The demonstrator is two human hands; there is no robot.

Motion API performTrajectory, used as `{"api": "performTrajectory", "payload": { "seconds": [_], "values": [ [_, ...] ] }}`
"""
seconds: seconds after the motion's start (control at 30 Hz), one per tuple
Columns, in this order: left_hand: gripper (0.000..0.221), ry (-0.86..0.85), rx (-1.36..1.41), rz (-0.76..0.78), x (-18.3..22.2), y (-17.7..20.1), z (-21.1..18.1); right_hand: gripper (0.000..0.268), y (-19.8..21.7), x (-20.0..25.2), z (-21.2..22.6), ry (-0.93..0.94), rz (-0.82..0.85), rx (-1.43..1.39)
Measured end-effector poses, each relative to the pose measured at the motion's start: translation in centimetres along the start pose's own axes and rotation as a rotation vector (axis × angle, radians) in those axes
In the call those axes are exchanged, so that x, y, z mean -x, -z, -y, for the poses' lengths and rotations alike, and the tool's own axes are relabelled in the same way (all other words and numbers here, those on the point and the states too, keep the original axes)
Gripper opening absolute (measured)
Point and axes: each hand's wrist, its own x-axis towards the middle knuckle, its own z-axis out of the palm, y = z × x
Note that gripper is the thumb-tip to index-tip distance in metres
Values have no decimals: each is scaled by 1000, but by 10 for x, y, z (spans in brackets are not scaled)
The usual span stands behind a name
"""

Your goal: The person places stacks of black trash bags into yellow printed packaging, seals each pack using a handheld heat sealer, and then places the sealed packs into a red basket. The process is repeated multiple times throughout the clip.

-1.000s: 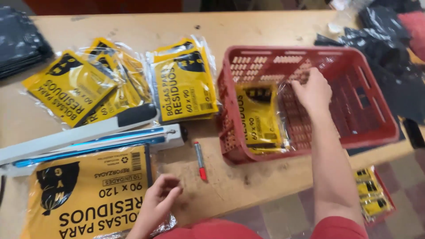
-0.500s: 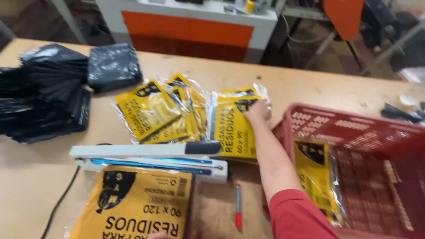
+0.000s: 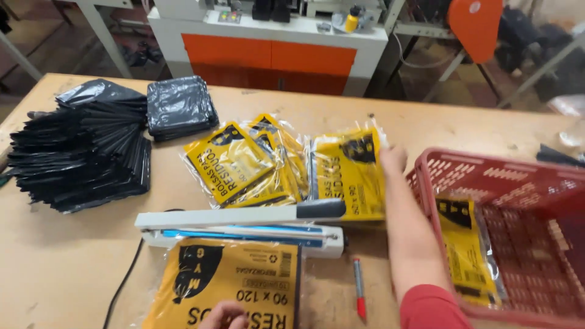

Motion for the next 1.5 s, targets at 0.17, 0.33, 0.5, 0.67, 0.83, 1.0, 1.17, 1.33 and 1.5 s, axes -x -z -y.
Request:
{"api": "performTrajectory", "payload": {
  "seconds": [0.17,0.33,0.5,0.67,0.83,1.0,1.17,1.33,1.5],
  "values": [
    [8,-147,-29,482,-34,38,-20,11,128,124,44,479,-266,-356],
    [7,-484,-46,759,-37,43,-54,9,257,307,66,998,-537,-305],
    [37,-477,-65,899,-44,25,-70,20,265,407,41,865,-317,-633],
    [74,-167,43,1092,-72,-3,-33,22,217,463,61,671,59,-733],
    [116,351,507,767,-45,49,-79,22,155,503,85,438,434,-1324],
    [28,98,320,428,-74,94,-29,22,87,485,32,215,488,-1414],
    [20,99,86,368,-105,111,7,29,44,483,2,61,452,-1160],
    [44,-55,-554,322,-166,81,51,32,-22,430,-29,-133,366,-500],
    [45,-128,-603,237,-210,61,48,31,-11,436,5,-141,332,-441]
  ]
}}
